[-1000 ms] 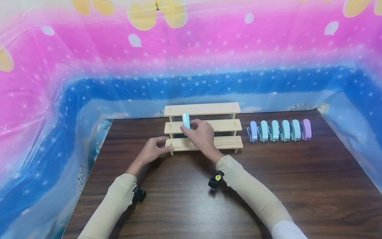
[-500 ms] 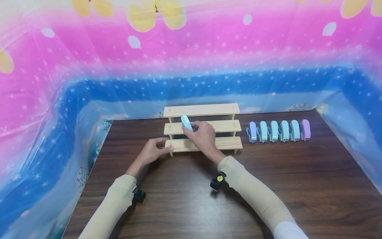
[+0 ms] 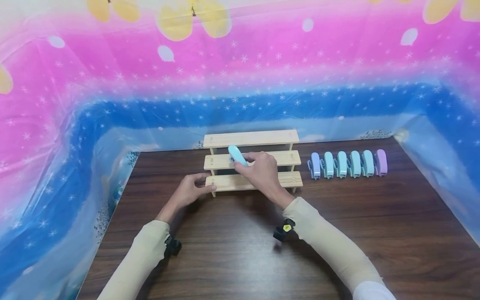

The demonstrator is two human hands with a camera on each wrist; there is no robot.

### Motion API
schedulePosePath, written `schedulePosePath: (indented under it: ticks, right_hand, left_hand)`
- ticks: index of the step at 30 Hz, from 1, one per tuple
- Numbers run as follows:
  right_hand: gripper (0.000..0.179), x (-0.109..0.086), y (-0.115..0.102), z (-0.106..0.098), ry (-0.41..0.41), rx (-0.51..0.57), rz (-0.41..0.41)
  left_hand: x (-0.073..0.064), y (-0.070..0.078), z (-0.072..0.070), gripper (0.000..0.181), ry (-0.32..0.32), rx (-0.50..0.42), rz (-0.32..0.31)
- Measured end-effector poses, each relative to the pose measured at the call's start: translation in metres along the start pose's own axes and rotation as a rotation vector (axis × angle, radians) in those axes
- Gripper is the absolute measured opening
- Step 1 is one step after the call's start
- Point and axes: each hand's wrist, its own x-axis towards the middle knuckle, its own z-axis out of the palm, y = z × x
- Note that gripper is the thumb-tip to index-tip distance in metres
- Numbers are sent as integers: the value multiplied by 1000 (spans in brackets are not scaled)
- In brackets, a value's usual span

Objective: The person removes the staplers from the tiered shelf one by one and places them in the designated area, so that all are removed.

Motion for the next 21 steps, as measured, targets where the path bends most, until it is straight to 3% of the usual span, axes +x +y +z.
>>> schedulePosePath:
  ticks: [14,21]
  right_hand:
    - [34,-1,14,-51,61,-55,10]
    - [34,2,29,-81,113,-68,80]
  left_hand:
    - [1,0,1,66,4,9,-12]
    - [1,-1,1,66,10,22,-9]
